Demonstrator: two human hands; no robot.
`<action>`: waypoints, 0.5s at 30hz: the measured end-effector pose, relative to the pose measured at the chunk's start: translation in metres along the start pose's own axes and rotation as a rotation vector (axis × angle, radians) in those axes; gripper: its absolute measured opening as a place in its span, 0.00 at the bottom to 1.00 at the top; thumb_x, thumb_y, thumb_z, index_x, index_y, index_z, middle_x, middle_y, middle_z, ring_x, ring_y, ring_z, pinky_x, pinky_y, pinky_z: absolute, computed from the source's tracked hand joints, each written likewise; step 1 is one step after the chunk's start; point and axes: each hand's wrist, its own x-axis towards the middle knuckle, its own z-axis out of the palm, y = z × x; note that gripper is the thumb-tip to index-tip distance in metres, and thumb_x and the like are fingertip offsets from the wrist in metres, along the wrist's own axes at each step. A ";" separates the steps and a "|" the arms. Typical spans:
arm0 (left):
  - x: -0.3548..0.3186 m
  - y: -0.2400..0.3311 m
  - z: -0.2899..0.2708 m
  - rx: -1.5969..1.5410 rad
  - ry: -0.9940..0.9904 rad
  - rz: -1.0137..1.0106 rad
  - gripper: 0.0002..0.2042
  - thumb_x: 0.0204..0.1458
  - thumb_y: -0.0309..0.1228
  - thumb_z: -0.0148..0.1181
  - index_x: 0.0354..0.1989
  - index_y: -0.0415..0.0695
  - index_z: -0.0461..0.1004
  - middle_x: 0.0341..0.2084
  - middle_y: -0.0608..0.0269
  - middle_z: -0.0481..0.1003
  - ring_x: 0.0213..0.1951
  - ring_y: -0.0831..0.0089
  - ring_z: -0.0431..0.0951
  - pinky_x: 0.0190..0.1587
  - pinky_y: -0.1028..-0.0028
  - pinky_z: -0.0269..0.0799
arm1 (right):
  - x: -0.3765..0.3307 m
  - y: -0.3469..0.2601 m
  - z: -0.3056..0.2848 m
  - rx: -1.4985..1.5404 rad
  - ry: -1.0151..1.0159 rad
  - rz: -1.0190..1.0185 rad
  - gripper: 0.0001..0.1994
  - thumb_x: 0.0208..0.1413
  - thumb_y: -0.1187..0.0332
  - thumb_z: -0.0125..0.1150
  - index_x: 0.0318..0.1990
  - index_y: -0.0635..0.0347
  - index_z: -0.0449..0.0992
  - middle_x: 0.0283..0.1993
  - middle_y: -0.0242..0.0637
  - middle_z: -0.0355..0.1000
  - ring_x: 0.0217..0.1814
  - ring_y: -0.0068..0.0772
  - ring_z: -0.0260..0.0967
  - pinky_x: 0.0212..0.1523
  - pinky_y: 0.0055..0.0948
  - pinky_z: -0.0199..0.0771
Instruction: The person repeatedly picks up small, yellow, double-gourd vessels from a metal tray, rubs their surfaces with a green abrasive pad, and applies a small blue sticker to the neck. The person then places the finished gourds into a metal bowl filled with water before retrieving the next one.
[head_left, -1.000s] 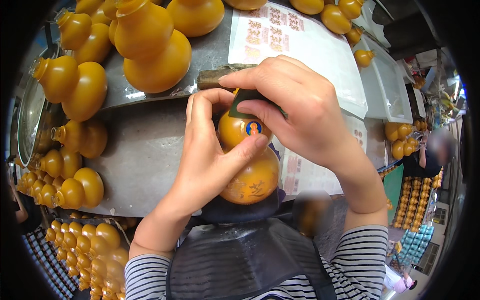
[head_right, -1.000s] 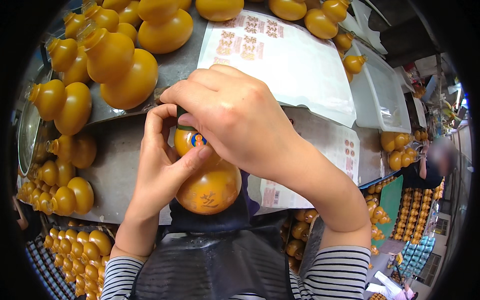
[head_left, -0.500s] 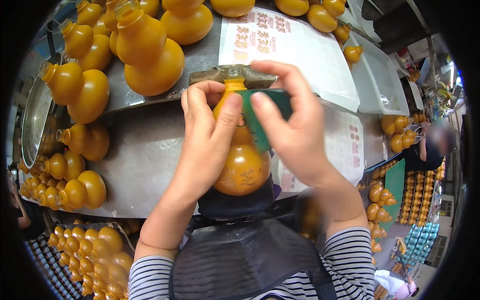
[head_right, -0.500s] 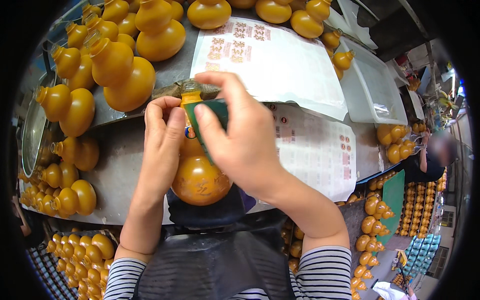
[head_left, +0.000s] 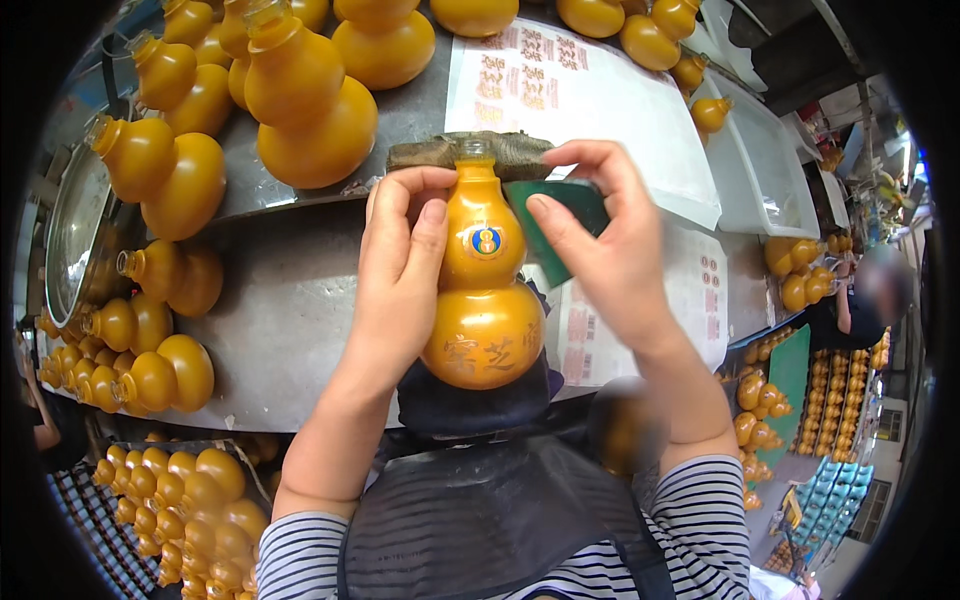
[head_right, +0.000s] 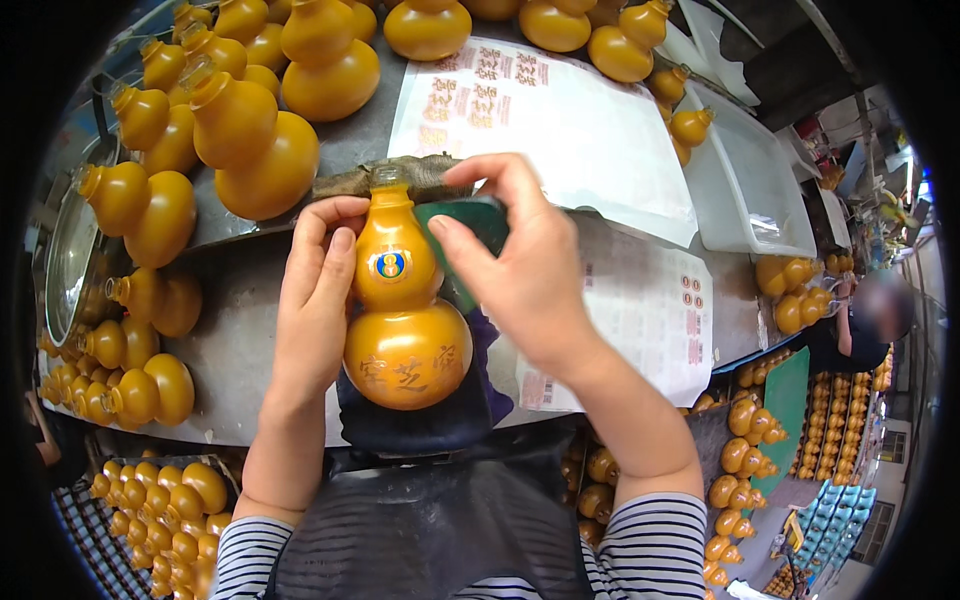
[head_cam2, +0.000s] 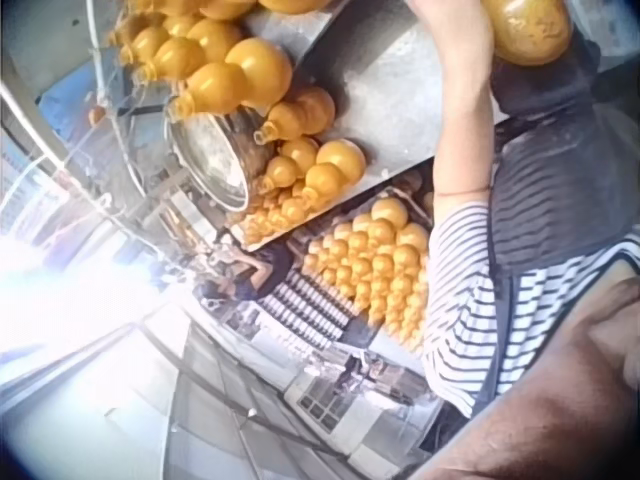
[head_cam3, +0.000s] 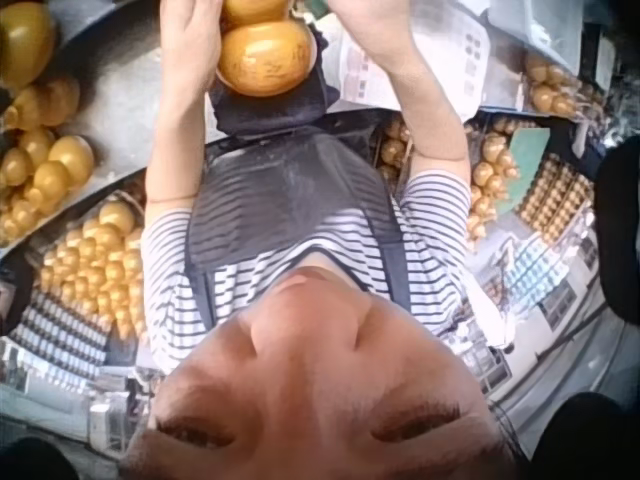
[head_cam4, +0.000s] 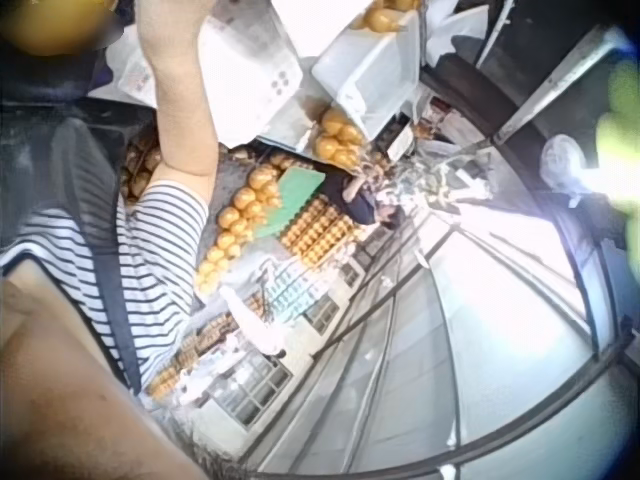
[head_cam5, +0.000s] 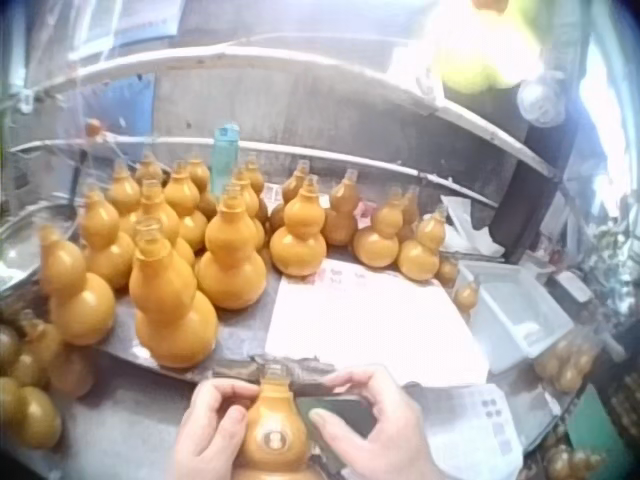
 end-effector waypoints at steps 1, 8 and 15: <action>-0.001 -0.001 -0.003 -0.122 -0.027 -0.044 0.15 0.63 0.31 0.49 0.53 0.36 0.61 0.44 0.57 0.63 0.50 0.70 0.66 0.55 0.71 0.63 | 0.005 -0.007 -0.008 0.119 -0.030 0.018 0.13 0.51 0.75 0.64 0.44 0.64 0.72 0.38 0.35 0.75 0.39 0.19 0.73 0.40 0.22 0.73; -0.008 -0.005 -0.002 0.030 -0.057 0.022 0.24 0.52 0.30 0.65 0.54 0.38 0.61 0.49 0.57 0.61 0.54 0.70 0.65 0.55 0.73 0.67 | 0.040 -0.011 0.008 -0.247 -0.247 -0.523 0.11 0.44 0.74 0.67 0.37 0.62 0.76 0.33 0.40 0.75 0.36 0.42 0.72 0.38 0.33 0.72; -0.006 -0.003 -0.005 -0.351 -0.044 -0.166 0.19 0.60 0.35 0.57 0.53 0.38 0.62 0.45 0.61 0.68 0.49 0.75 0.68 0.50 0.77 0.68 | 0.034 -0.007 0.011 -0.327 -0.134 -0.788 0.11 0.41 0.73 0.67 0.36 0.57 0.78 0.31 0.34 0.75 0.35 0.39 0.71 0.35 0.33 0.72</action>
